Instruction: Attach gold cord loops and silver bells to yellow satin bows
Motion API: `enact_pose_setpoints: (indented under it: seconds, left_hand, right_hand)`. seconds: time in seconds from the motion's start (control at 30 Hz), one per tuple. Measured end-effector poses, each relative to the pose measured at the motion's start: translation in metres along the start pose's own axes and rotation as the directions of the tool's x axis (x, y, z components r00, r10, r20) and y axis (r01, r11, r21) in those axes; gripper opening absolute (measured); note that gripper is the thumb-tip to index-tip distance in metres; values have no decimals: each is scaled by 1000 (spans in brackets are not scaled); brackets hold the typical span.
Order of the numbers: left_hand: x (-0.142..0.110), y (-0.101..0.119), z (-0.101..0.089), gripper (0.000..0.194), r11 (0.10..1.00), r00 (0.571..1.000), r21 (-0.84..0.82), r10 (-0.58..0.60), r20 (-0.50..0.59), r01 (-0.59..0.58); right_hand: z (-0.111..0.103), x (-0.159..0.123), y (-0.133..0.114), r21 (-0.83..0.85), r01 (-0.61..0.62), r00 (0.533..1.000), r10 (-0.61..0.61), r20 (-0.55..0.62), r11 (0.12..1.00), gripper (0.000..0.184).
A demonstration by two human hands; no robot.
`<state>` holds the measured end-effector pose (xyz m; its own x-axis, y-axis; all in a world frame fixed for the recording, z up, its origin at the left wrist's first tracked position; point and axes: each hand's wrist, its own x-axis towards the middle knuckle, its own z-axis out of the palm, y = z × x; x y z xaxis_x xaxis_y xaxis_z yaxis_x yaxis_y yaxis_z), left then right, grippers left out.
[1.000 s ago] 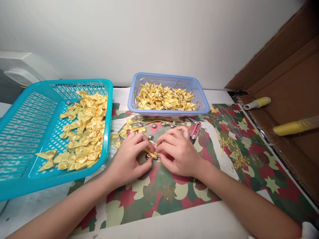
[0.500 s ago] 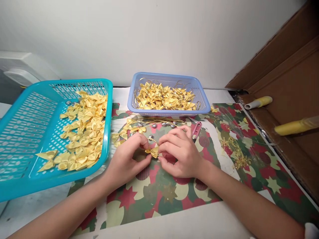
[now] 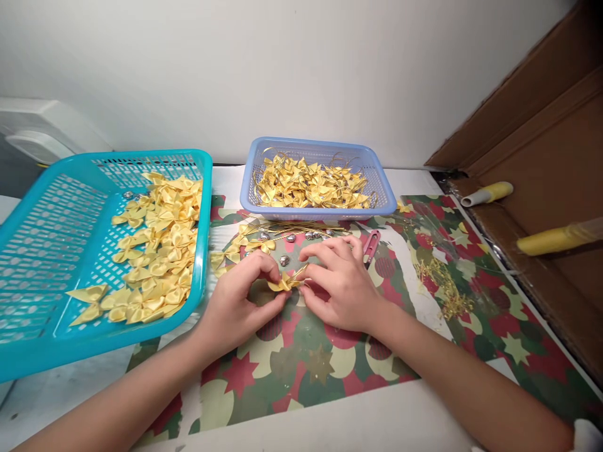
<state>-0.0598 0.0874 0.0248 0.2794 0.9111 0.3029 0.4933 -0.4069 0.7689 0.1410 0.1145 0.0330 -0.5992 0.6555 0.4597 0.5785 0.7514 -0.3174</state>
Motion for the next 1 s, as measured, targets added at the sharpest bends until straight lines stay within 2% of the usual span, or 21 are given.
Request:
enact_pose_setpoints:
  seconds: [0.13,0.23,0.37,0.53,0.67,0.77,0.83,0.9,0.93,1.0]
  left_hand:
    - [1,1,0,16,1000,1000,25,2,-5,-2]
    - [1,1,0,14,999,999,24,-41,-7,41]
    - [3,2,0,10,994,994,-2,-109,14,109]
    - [7,6,-1,6,993,992,-5,-120,45,120]
    - [7,7,-2,7,986,989,-78,-141,55,145]
    - [6,6,-2,9,968,984,-184,-161,69,172]
    - [4,5,-1,11,947,983,-266,-168,77,183]
    - [3,5,-1,12,930,985,-325,-158,68,171]
    - [3,4,0,13,928,988,-337,-144,57,155]
    - [2,3,0,17,945,994,-309,-102,38,109]
  right_hand:
    - [0,1,1,-3,-28,998,28,49,1000,12]
    - [-3,2,3,17,-39,997,38,61,999,15]
    - [-8,4,4,44,-37,998,34,56,998,17]
    - [-10,5,4,54,-3,999,0,46,999,19]
    - [-15,7,6,79,-7,997,1,77,997,8]
    - [-22,10,10,118,1,992,-16,125,993,16]
    - [-27,12,12,194,-30,996,13,87,981,17]
    - [-30,15,14,309,-103,995,96,38,945,12]
    - [-30,16,15,370,-153,988,148,43,916,10]
    - [-30,17,15,472,-262,965,217,149,842,15]
